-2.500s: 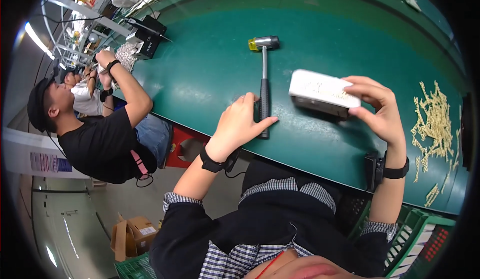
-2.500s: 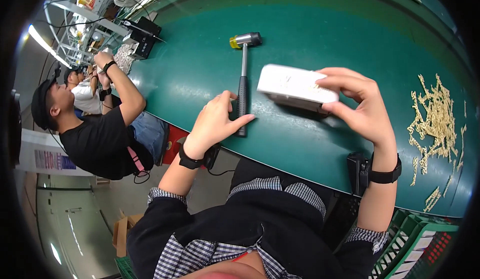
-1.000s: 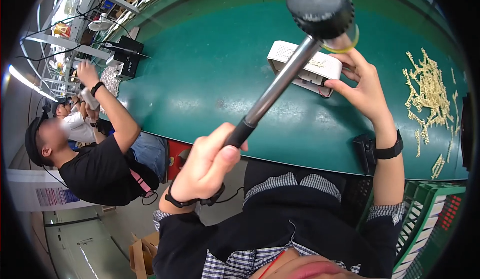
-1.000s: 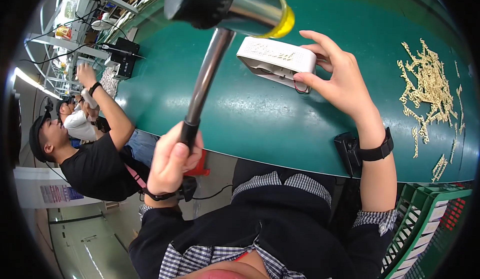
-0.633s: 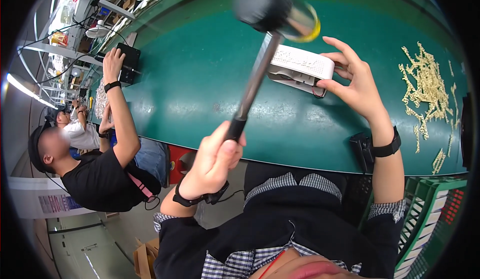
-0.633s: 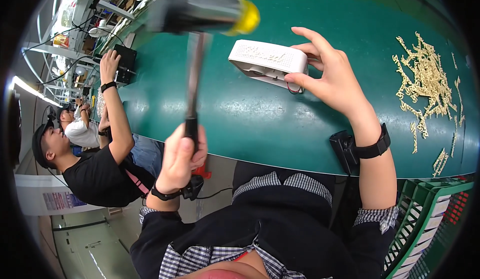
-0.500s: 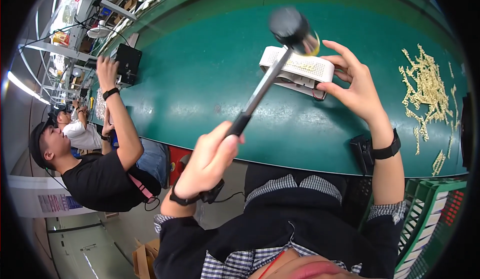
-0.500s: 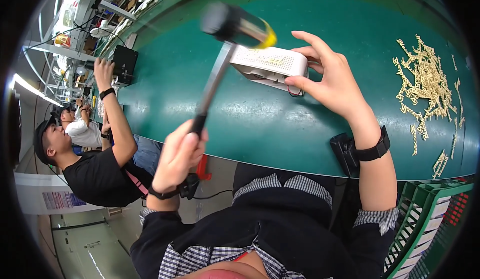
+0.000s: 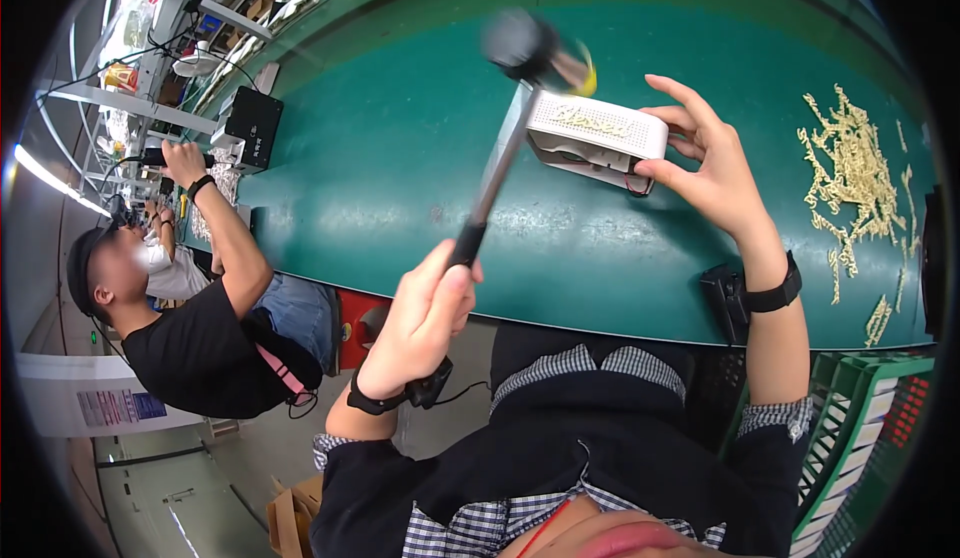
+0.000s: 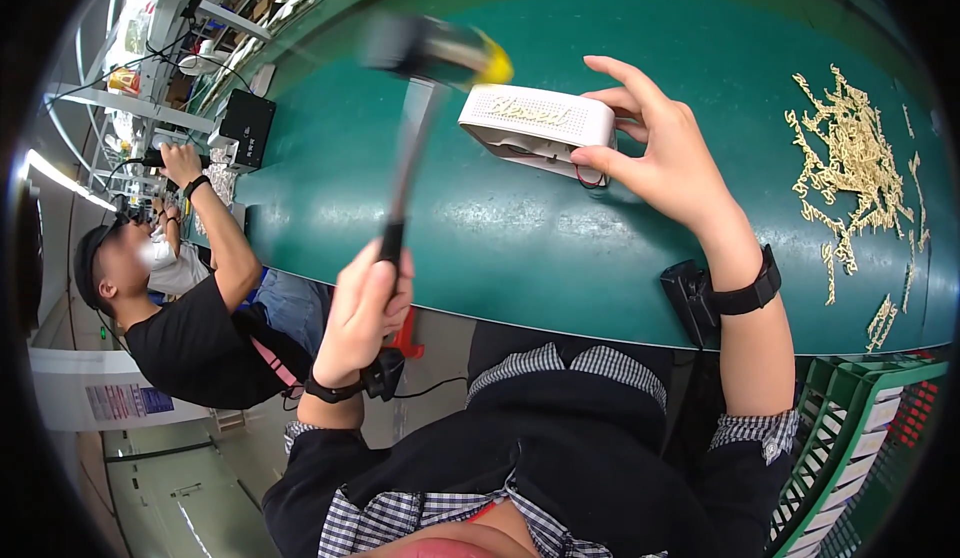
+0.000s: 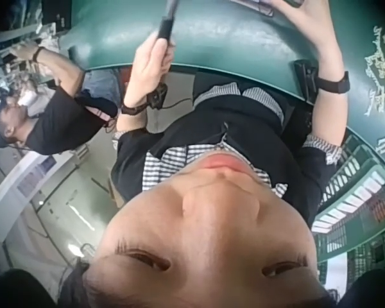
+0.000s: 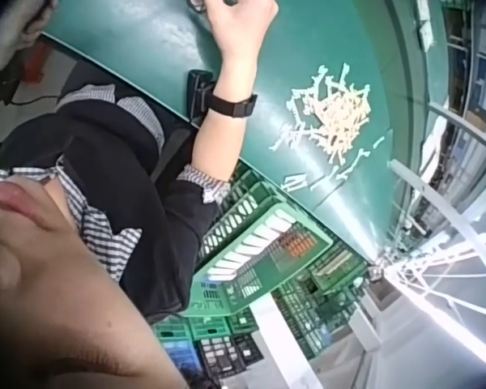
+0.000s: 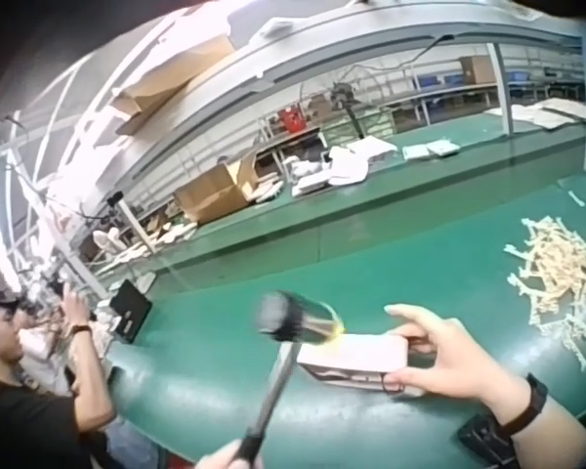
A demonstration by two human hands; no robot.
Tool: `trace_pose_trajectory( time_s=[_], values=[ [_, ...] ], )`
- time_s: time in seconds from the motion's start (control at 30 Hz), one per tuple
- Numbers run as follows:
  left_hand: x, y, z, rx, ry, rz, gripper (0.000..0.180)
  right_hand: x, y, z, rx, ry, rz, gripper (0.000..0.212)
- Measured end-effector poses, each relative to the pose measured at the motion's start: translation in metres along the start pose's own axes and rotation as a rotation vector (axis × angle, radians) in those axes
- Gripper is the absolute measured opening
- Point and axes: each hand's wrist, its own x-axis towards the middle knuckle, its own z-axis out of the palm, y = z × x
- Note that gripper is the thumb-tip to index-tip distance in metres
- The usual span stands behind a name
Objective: The person picks up a gold-colored logo and places it onto a white plastic housing, then taps it into place with a mallet. After finishing, the person places the housing into a green plastic crate and repeats the process.
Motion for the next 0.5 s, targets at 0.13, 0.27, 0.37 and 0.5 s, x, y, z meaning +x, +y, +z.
trace_pose_trajectory(
  time_s=[0.13, 0.27, 0.37, 0.5],
  values=[
    [0.005, 0.002, 0.002, 0.020, 0.000, -0.083, 0.032, -0.003, 0.002, -0.003, 0.028, 0.015, 0.010, 0.074],
    [0.003, 0.001, 0.000, -0.058, 0.013, -0.045, 0.027, 0.004, -0.001, -0.003, -0.040, -0.008, -0.010, 0.072],
    [-0.002, -0.004, -0.008, 0.016, 0.089, -0.158, 0.025, 0.007, -0.006, 0.006, -0.041, -0.038, 0.009, 0.070],
    [-0.003, -0.005, -0.003, 0.007, 0.013, 0.068, 0.025, -0.003, 0.002, 0.003, 0.015, 0.004, 0.052, 0.068]
  ],
)
